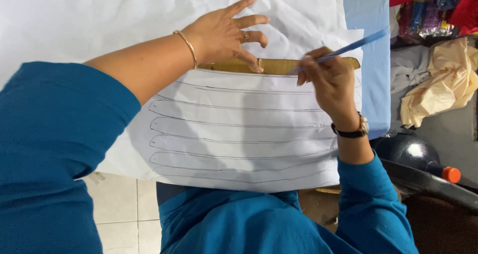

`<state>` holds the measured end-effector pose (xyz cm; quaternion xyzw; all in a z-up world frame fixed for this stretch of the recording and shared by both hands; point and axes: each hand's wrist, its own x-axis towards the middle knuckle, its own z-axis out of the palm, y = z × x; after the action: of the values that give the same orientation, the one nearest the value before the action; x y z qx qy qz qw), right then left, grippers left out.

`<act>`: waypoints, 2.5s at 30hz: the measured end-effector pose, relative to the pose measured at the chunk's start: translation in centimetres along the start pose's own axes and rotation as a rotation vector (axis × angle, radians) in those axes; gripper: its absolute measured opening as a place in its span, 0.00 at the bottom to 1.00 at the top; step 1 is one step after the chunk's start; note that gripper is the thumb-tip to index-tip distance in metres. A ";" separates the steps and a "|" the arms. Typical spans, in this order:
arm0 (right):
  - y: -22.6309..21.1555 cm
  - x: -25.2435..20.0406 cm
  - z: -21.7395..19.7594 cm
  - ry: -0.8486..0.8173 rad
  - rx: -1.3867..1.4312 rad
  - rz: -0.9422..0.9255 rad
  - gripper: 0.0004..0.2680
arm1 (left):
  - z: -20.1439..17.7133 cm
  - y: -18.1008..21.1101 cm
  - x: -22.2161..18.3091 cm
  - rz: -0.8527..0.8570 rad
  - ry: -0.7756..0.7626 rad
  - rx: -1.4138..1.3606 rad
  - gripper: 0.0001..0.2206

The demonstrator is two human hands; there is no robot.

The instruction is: Using a curved wooden ruler and a blue pen to draw a series of parallel curved lines on white fabric.

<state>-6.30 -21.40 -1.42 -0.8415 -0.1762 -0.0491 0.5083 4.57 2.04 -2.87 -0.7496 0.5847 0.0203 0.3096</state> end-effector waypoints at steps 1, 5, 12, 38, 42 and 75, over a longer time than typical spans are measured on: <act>0.3 0.0 0.3 0.013 0.077 -0.004 0.07 | 0.1 0.0 0.1 0.004 0.016 -0.018 0.39; -1.9 0.5 1.1 -0.086 0.190 0.056 0.10 | 0.1 0.1 -0.2 0.002 -0.001 -0.009 0.43; -1.1 0.4 1.1 -0.194 0.336 0.166 0.04 | 1.0 0.1 0.0 -0.009 0.138 -0.017 0.42; 1.3 0.9 0.3 -0.185 0.423 0.074 0.07 | -0.9 0.3 -0.1 -0.078 -0.062 0.059 0.42; 1.5 0.8 -0.1 -0.281 0.501 -0.023 0.06 | -1.5 0.3 0.0 -0.060 -0.117 0.034 0.47; 0.1 1.0 -0.1 -0.214 -0.057 -0.179 0.03 | -1.2 0.4 0.1 -0.077 -0.113 0.008 0.43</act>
<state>-5.36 -21.28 -1.20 -0.8371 -0.3022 -0.0090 0.4560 3.87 1.32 -2.07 -0.7680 0.5370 0.0486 0.3457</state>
